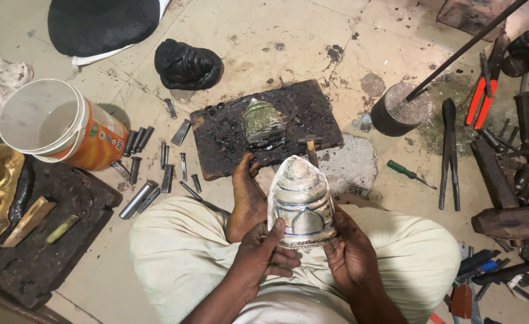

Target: The person sits on the floor and uses a hammer to shape a conical metal object placed on a wooden block. They repeatedly strike the object, rotate it, and inspect its surface to refine the shape.

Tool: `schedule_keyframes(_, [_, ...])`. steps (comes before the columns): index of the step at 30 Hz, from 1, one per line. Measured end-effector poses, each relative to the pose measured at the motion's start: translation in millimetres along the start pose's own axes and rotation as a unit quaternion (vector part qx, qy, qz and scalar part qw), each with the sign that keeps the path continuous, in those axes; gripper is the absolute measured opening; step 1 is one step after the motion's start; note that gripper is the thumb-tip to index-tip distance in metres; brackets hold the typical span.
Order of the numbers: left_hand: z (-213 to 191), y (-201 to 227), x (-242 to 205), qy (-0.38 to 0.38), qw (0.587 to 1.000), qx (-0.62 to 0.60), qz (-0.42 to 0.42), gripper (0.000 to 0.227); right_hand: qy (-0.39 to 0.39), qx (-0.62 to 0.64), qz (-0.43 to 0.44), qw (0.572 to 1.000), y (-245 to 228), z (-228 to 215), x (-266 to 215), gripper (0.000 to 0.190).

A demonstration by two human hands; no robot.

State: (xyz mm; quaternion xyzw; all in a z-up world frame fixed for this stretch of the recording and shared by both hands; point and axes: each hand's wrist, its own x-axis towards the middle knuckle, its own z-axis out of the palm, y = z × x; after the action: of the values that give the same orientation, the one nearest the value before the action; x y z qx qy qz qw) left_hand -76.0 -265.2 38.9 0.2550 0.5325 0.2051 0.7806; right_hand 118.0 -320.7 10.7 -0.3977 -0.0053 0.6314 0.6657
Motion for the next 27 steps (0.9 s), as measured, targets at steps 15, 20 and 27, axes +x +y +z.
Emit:
schedule_keyframes(15, [-11, -6, 10, 0.002, 0.999, -0.004, 0.039, 0.056, -0.015, 0.001, 0.003, 1.000, 7, -7, 1, 0.048])
schedule_keyframes(20, [-10, -9, 10, 0.002, 0.999, -0.001, 0.054, 0.051, 0.006, -0.002, 0.004, 1.000, 6, -5, 0, 0.049])
schedule_keyframes(27, [-12, -13, 14, 0.009, 0.999, 0.011, 0.052, 0.048, 0.008, 0.003, -0.003, 1.000, 6, -3, -2, 0.049])
